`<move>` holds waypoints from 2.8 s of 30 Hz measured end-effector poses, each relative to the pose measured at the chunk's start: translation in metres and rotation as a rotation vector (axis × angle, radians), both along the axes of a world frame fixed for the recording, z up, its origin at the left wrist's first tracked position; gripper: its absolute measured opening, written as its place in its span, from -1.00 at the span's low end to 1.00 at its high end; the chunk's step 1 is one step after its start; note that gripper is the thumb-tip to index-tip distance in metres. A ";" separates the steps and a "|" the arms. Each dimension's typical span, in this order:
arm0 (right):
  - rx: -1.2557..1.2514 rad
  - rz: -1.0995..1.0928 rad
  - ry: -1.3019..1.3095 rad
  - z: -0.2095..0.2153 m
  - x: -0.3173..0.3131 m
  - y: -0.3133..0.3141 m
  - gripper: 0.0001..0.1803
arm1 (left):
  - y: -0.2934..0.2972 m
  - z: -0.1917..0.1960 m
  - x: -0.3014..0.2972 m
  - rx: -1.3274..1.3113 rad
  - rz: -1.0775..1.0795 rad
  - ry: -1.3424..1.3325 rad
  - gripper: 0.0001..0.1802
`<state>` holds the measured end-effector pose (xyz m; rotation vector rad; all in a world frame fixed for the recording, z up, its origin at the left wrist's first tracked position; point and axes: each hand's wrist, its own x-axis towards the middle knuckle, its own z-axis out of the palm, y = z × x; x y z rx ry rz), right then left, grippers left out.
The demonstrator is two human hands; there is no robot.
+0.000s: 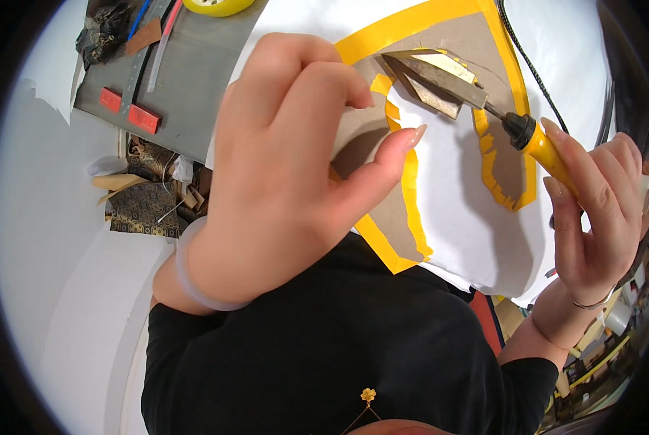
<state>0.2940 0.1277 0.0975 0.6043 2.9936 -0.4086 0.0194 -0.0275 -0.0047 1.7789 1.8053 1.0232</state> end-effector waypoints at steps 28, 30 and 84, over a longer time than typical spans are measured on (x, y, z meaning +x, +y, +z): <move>-0.032 -0.032 0.120 -0.009 0.026 -0.014 -0.47 | 0.007 0.006 0.003 -0.061 0.027 0.082 -0.86; -0.040 -0.013 0.114 -0.009 0.022 -0.012 -0.47 | 0.006 0.005 0.003 -0.060 0.026 0.076 -0.86; 0.111 0.004 0.059 0.016 0.035 0.005 -0.54 | 0.001 0.012 -0.028 0.105 -0.192 0.252 -0.62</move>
